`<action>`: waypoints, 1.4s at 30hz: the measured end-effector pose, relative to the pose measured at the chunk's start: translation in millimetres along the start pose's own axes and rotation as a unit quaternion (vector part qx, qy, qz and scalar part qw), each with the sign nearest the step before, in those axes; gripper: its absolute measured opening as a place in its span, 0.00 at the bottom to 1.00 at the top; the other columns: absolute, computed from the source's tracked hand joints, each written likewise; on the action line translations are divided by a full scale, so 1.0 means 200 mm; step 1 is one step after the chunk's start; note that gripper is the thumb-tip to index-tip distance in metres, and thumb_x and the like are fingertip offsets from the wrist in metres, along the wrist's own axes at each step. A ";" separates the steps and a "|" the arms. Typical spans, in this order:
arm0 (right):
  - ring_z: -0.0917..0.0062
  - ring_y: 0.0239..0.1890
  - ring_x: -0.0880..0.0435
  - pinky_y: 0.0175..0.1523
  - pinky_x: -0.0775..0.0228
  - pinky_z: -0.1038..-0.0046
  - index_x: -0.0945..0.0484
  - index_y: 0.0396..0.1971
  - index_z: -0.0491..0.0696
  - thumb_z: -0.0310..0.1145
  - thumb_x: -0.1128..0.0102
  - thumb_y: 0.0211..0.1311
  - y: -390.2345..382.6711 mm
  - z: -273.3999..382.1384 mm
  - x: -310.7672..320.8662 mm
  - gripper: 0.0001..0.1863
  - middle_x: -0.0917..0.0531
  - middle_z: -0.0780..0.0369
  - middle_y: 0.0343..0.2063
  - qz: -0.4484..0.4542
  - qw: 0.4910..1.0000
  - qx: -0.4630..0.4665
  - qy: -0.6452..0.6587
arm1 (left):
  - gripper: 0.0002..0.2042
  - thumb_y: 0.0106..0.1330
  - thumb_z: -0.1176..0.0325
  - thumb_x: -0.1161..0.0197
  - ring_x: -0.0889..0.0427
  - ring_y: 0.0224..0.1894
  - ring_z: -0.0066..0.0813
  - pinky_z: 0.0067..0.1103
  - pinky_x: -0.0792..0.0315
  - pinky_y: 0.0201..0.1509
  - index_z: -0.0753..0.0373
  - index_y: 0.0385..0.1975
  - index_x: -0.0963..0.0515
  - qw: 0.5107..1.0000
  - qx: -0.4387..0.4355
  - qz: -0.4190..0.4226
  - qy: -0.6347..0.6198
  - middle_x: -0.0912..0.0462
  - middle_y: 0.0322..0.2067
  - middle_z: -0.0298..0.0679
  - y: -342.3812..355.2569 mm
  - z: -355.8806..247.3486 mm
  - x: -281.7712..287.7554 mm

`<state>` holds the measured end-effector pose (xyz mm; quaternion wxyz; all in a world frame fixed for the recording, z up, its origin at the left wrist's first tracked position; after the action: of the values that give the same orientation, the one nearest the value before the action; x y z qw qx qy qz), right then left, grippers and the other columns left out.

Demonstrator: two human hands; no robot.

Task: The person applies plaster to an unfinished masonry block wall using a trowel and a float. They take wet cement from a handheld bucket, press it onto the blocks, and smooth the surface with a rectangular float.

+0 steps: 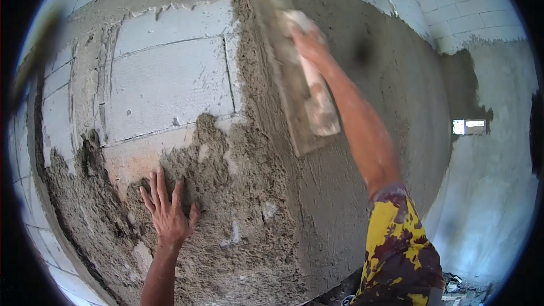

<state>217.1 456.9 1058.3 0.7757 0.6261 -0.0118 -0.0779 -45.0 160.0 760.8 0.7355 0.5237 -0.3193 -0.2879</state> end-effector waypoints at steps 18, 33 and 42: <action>0.56 0.54 0.28 0.57 0.37 0.58 0.35 0.53 0.41 0.61 0.53 0.52 0.45 -0.59 0.28 0.39 0.27 0.47 0.48 -0.034 0.986 -0.084 -0.143 | 0.24 0.63 0.49 0.55 0.58 0.68 0.50 0.48 0.68 0.67 0.58 0.54 0.35 0.999 -0.027 -0.022 -0.010 0.54 0.66 0.51 0.00 -0.02 0.02; 0.51 0.60 0.39 0.60 0.43 0.54 0.43 0.59 0.43 0.62 0.61 0.57 -0.62 -0.77 0.52 0.40 0.36 0.45 0.56 0.003 0.929 -0.146 -0.339 | 0.25 0.66 0.49 0.57 0.58 0.69 0.44 0.47 0.67 0.67 0.53 0.60 0.40 0.995 -0.062 -0.083 0.006 0.54 0.66 0.44 -0.02 -0.08 -0.02; 0.45 0.52 0.31 0.53 0.33 0.56 0.45 0.59 0.38 0.52 0.54 0.60 -1.65 -1.03 0.61 0.37 0.35 0.37 0.52 -0.109 0.948 -0.290 -0.071 | 0.29 0.66 0.42 0.63 0.55 0.68 0.43 0.50 0.66 0.66 0.51 0.62 0.42 0.985 -0.100 -0.134 0.048 0.52 0.66 0.43 -0.03 -0.03 -0.07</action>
<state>327.3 573.1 682.9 0.9078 0.3644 0.0249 -0.2063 -48.7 172.2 751.8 0.7534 0.4991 -0.1799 -0.3885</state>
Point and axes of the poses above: each hand's wrist, its own y-axis towards the middle knuckle, its own x-axis out of the back of the hand, z = x × y, the point moved 6 cm from there along y, towards the middle knuckle
